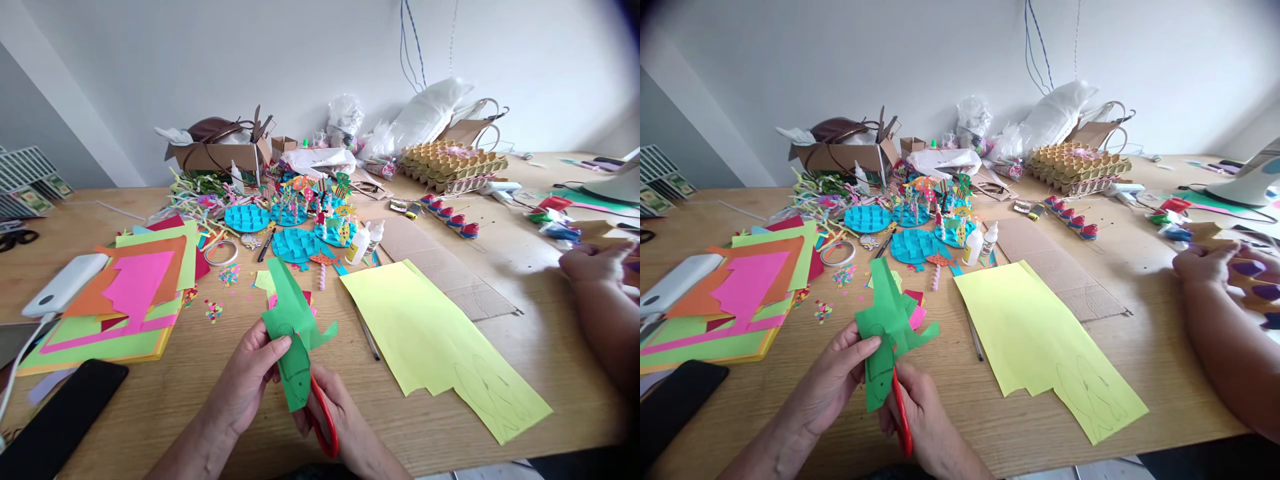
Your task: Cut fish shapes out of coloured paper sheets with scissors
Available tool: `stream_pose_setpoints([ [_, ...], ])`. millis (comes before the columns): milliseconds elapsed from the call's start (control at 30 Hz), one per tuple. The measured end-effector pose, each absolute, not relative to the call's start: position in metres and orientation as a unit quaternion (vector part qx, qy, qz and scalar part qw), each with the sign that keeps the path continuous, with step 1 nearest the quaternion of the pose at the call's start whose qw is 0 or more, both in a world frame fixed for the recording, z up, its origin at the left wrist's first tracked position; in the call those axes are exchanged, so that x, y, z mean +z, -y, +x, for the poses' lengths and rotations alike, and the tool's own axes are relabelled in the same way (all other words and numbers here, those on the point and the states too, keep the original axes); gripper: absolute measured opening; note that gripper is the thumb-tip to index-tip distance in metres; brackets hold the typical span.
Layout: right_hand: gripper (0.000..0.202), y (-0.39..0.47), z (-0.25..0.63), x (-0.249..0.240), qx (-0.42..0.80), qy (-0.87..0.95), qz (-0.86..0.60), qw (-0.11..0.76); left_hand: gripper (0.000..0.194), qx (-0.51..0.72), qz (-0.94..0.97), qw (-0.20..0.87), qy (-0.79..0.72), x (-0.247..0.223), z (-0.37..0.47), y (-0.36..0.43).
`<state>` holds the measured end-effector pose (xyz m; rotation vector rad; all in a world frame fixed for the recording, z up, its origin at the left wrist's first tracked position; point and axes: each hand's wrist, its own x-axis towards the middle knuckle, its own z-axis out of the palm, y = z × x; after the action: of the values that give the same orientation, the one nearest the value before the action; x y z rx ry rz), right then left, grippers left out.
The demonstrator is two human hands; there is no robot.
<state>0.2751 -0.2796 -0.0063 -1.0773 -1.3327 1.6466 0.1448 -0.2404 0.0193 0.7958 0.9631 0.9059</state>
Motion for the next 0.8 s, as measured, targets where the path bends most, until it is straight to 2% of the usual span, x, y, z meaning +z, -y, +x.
stream_pose_setpoints([
  [367,0.052,0.2821,0.2766,-0.0073,0.664,0.495,-0.419,0.372,0.018,0.399,0.380,0.705,-0.446,0.0185,0.1448,0.2397],
  [467,0.052,0.2827,0.2776,-0.0077,0.667,0.492,-0.425,0.364,0.014,0.417,0.387,0.682,-0.460,0.0174,0.1439,0.2411],
  [800,0.058,0.2807,0.2762,-0.0027,0.667,0.500,-0.412,0.370,0.018,0.429,0.435,0.601,-0.515,0.0144,0.1496,0.2384],
])
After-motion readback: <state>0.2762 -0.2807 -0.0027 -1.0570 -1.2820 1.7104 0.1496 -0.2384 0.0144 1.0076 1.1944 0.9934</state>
